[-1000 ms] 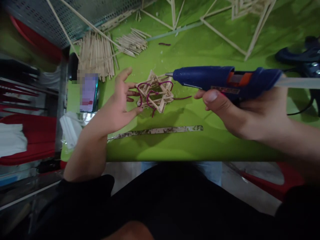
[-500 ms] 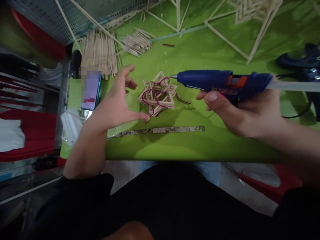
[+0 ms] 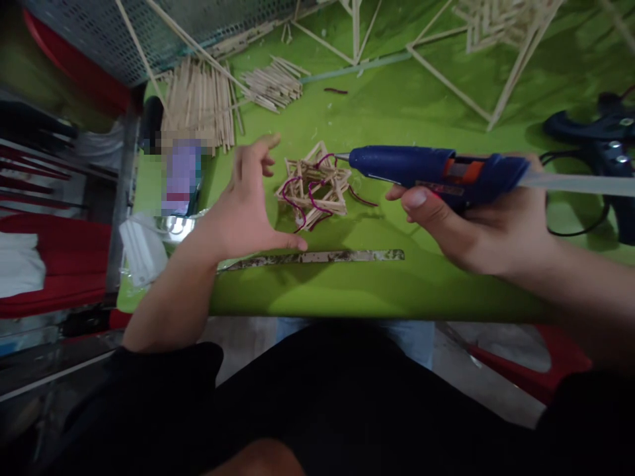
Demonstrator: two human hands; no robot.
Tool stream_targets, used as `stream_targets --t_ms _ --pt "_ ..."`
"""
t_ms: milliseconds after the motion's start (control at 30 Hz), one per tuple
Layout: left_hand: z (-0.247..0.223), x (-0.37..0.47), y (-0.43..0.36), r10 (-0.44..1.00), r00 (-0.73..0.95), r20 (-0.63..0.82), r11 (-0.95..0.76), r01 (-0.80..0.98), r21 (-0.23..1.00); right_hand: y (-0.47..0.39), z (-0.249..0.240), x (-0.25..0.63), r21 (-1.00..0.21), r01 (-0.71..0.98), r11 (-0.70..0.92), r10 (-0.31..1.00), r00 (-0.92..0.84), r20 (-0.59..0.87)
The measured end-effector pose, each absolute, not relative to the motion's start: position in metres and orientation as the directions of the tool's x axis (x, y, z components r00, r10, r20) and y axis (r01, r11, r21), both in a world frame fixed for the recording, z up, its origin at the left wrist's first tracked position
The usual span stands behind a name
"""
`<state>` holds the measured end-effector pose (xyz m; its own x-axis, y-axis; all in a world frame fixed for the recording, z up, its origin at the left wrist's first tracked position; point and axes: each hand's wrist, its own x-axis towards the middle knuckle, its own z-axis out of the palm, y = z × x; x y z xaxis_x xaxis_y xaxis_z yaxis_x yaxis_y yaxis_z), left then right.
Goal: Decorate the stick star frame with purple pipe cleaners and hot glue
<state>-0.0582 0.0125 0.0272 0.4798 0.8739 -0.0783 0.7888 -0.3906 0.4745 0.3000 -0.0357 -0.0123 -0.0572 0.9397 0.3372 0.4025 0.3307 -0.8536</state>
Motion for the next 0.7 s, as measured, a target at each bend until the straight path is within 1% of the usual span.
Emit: stream_targets --t_ms 33,67,167,233,267,333,400,467,567,633,700 --pt "0.034 -0.053 0.005 0.883 0.459 -0.101 -0.389 0.834 0.392 -0.035 -0.013 0.301 -0.859 0.394 0.327 0.941 -0.056 0.333" --pt "0.040 -0.049 -0.002 0.886 0.445 -0.133 -0.381 0.859 0.343 -0.035 -0.014 0.301 -0.861 0.377 0.340 0.937 -0.058 0.344" --pt "0.053 -0.039 -0.015 0.908 0.363 -0.210 -0.299 0.912 0.282 -0.034 -0.018 0.304 -0.859 0.368 0.356 0.930 -0.054 0.363" --pt "0.056 -0.037 -0.017 0.918 0.334 -0.214 -0.280 0.928 0.247 -0.034 -0.019 0.304 -0.862 0.390 0.325 0.941 -0.048 0.334" --pt "0.057 -0.037 -0.017 0.919 0.334 -0.207 -0.285 0.929 0.235 -0.035 -0.018 0.304 -0.857 0.372 0.355 0.930 -0.050 0.364" --pt "0.059 -0.038 -0.019 0.918 0.337 -0.211 -0.287 0.928 0.237 -0.037 -0.013 0.301 -0.853 0.376 0.363 0.927 -0.054 0.371" --pt "0.060 -0.039 -0.022 0.919 0.324 -0.226 -0.268 0.932 0.244 -0.040 -0.008 0.298 -0.866 0.416 0.276 0.957 -0.036 0.288" --pt "0.060 -0.040 -0.028 0.913 0.330 -0.239 -0.267 0.928 0.260 -0.042 -0.006 0.296 -0.872 0.429 0.235 0.968 -0.024 0.249" --pt "0.052 -0.036 -0.037 0.900 0.376 -0.221 -0.317 0.911 0.262 -0.039 -0.011 0.300 -0.866 0.387 0.318 0.943 -0.031 0.332" --pt "0.045 -0.030 -0.043 0.894 0.406 -0.191 -0.369 0.908 0.201 -0.033 -0.018 0.304 -0.861 0.345 0.373 0.922 -0.036 0.385" --pt "0.038 -0.025 -0.048 0.883 0.434 -0.178 -0.417 0.900 0.125 -0.028 -0.024 0.308 -0.878 0.301 0.372 0.923 -0.023 0.384"
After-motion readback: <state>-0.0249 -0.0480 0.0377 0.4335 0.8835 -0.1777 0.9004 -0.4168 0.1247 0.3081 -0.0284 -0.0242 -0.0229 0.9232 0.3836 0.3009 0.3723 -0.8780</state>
